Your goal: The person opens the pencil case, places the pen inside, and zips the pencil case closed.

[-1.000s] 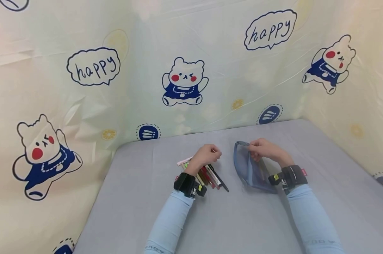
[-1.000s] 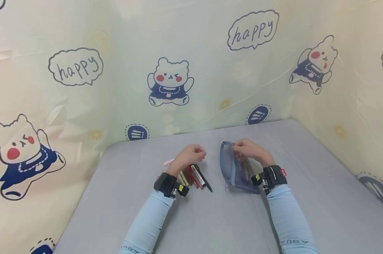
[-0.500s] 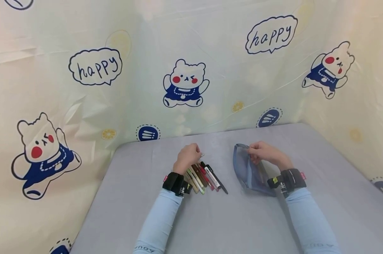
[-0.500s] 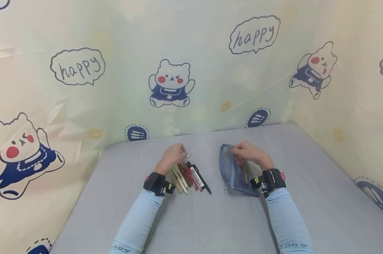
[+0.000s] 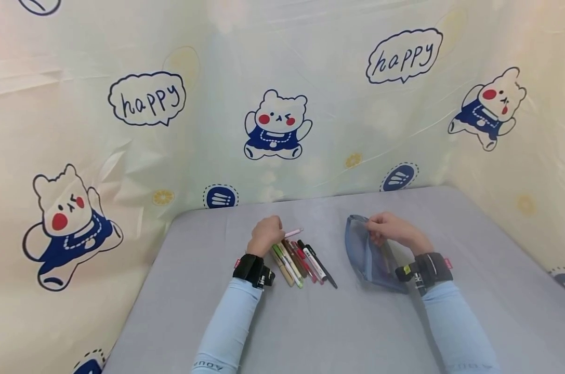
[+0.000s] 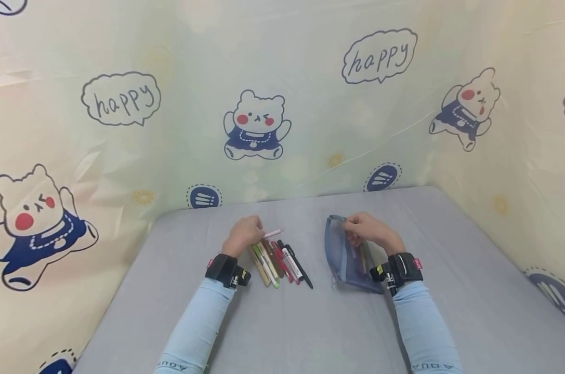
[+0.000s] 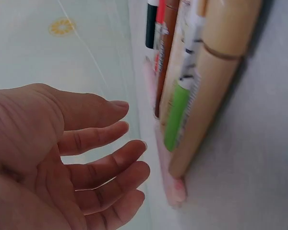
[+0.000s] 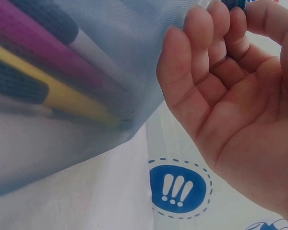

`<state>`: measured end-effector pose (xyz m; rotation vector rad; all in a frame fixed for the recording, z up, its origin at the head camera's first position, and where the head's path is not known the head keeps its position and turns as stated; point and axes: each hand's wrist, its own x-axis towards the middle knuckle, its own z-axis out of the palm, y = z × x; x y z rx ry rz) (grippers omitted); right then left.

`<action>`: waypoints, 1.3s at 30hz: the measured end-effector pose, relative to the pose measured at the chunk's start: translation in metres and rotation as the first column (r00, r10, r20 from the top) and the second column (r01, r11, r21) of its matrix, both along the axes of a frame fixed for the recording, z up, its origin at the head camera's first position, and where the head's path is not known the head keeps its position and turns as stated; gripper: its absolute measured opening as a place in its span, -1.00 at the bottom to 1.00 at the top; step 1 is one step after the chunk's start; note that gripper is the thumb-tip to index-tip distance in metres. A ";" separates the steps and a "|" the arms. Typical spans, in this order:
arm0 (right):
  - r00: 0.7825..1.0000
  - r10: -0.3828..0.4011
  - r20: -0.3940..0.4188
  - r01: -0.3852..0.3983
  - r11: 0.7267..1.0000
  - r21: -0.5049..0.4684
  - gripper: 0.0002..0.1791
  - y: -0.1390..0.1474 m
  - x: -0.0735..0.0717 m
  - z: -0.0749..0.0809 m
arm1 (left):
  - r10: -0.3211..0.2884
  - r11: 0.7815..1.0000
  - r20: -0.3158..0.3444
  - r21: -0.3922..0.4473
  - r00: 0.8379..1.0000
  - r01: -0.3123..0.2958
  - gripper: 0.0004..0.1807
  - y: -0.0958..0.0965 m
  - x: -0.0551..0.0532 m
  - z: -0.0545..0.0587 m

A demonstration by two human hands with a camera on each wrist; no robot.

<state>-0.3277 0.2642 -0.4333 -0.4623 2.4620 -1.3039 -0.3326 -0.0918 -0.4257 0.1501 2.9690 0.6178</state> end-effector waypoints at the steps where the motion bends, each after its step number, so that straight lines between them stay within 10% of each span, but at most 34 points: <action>1: 1.000 -0.002 0.001 0.002 1.000 0.000 -0.65 0.000 0.000 -0.001 | -0.001 1.000 0.005 -0.006 1.000 0.001 -0.86 -0.001 0.000 -0.001; 39: 1.000 -0.019 -0.009 0.019 1.000 -0.001 -0.64 0.001 0.002 0.000 | 0.040 0.999 0.076 0.004 0.996 -0.041 -0.86 -0.006 -0.013 -0.021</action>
